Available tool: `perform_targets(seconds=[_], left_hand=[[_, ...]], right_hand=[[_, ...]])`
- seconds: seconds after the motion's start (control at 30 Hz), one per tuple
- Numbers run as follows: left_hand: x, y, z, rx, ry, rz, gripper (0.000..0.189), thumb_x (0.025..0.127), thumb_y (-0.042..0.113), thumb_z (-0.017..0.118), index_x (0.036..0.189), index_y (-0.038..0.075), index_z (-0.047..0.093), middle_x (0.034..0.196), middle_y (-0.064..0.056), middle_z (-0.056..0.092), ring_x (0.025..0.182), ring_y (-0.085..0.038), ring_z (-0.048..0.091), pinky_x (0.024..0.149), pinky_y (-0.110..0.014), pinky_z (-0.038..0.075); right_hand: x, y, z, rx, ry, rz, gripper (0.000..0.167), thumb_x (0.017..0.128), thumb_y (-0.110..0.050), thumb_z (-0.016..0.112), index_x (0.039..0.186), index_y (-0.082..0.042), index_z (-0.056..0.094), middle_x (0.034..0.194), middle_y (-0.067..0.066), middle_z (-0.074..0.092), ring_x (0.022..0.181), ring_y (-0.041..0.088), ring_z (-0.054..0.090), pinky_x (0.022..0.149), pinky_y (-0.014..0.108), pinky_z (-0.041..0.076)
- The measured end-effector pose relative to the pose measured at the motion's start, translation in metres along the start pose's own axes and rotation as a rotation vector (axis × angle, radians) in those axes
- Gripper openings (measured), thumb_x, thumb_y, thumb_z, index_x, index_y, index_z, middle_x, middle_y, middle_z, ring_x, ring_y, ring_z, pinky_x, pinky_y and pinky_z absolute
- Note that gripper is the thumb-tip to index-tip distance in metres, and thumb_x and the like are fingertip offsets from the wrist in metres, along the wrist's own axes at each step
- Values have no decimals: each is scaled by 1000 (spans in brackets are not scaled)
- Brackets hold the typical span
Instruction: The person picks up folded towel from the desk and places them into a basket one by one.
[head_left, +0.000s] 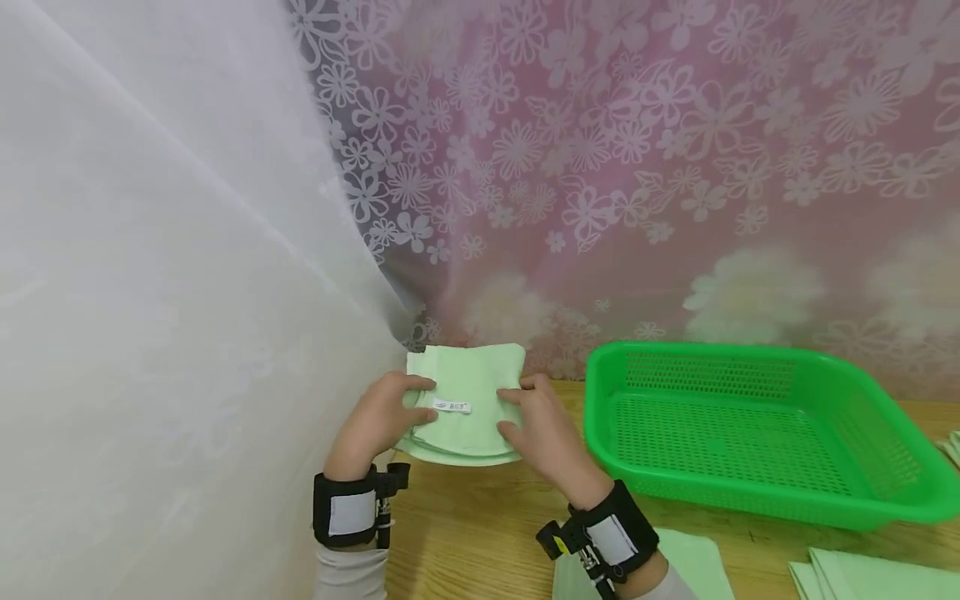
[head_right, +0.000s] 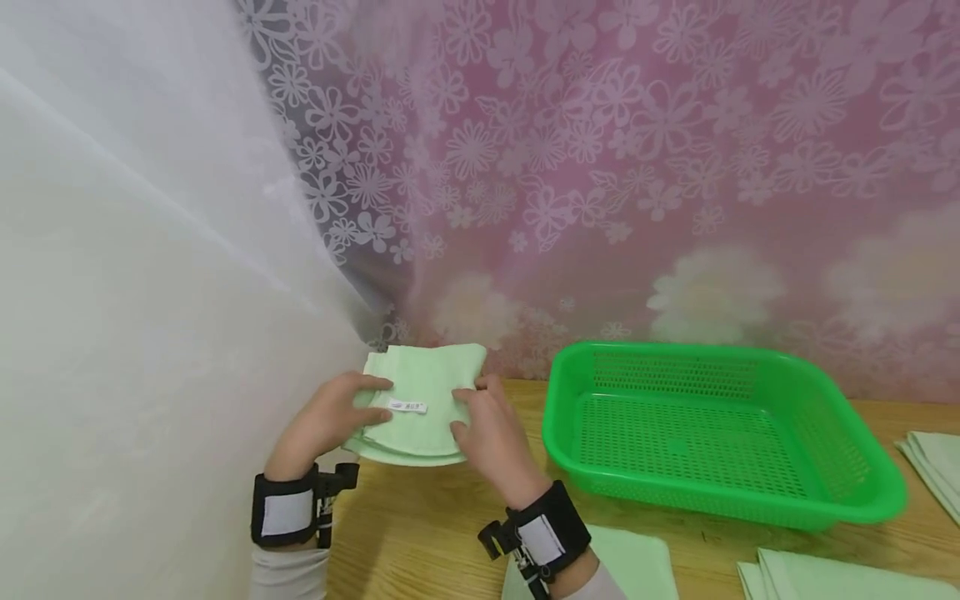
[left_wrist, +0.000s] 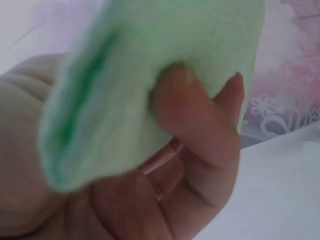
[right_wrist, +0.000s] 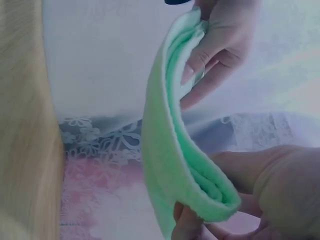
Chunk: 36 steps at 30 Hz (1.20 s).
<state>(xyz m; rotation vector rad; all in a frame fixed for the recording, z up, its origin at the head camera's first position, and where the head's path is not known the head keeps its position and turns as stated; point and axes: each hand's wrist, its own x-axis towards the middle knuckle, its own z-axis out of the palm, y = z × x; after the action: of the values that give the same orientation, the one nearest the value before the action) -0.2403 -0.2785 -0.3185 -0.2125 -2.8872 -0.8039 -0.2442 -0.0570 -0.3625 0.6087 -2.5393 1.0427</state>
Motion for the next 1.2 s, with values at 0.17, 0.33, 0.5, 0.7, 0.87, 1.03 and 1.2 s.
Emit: perform_targets(seconds=[0.17, 0.33, 0.5, 0.7, 0.87, 1.03, 1.2], left_hand=[[-2, 12, 2, -13, 12, 19, 41, 84, 9, 80, 124, 4, 71, 127, -17, 61, 109, -29, 56, 97, -45, 47], [0, 30, 15, -30, 24, 30, 43, 82, 11, 82, 124, 7, 71, 124, -15, 62, 97, -24, 53, 87, -39, 47], [2, 59, 29, -43, 38, 88, 43, 83, 14, 82, 125, 10, 71, 122, -12, 64, 99, -24, 56, 87, -40, 47], [7, 110, 51, -129, 31, 146, 43, 85, 14, 80, 127, 9, 70, 132, -15, 62, 117, -31, 58, 94, -45, 50], [10, 154, 76, -224, -17, 158, 43, 88, 13, 77, 130, 11, 68, 145, -19, 52, 135, -35, 47, 105, -50, 44], [14, 198, 105, -308, -110, 184, 44, 92, 17, 73, 135, 18, 65, 148, -13, 50, 139, -30, 43, 105, -47, 44], [15, 230, 123, -316, -132, 267, 44, 92, 15, 73, 136, 17, 65, 125, -6, 60, 93, -19, 52, 75, -30, 44]], right_hand=[[-4, 0, -16, 6, 6, 2, 37, 85, -3, 77, 120, 2, 71, 128, 28, 54, 118, 38, 55, 81, 43, 52], [-13, 9, -38, 8, 18, 21, 38, 85, -3, 76, 122, 2, 70, 129, 28, 54, 118, 40, 55, 89, 48, 51], [-27, 22, -74, -14, 24, 54, 39, 86, -5, 75, 125, 0, 69, 132, 28, 52, 119, 40, 54, 87, 49, 50], [-46, 41, -124, -57, 59, 95, 41, 88, -6, 73, 128, -1, 67, 133, 28, 50, 115, 42, 55, 78, 46, 49], [-63, 66, -169, -134, 50, 108, 44, 89, -10, 73, 131, 0, 65, 133, 29, 50, 107, 41, 57, 75, 44, 46], [-87, 95, -223, -176, 44, 109, 46, 91, -10, 73, 134, 2, 62, 133, 30, 47, 95, 38, 59, 68, 36, 45], [-105, 111, -258, -205, 22, 166, 50, 91, -13, 73, 138, -2, 60, 136, 30, 43, 98, 40, 59, 64, 33, 44]])
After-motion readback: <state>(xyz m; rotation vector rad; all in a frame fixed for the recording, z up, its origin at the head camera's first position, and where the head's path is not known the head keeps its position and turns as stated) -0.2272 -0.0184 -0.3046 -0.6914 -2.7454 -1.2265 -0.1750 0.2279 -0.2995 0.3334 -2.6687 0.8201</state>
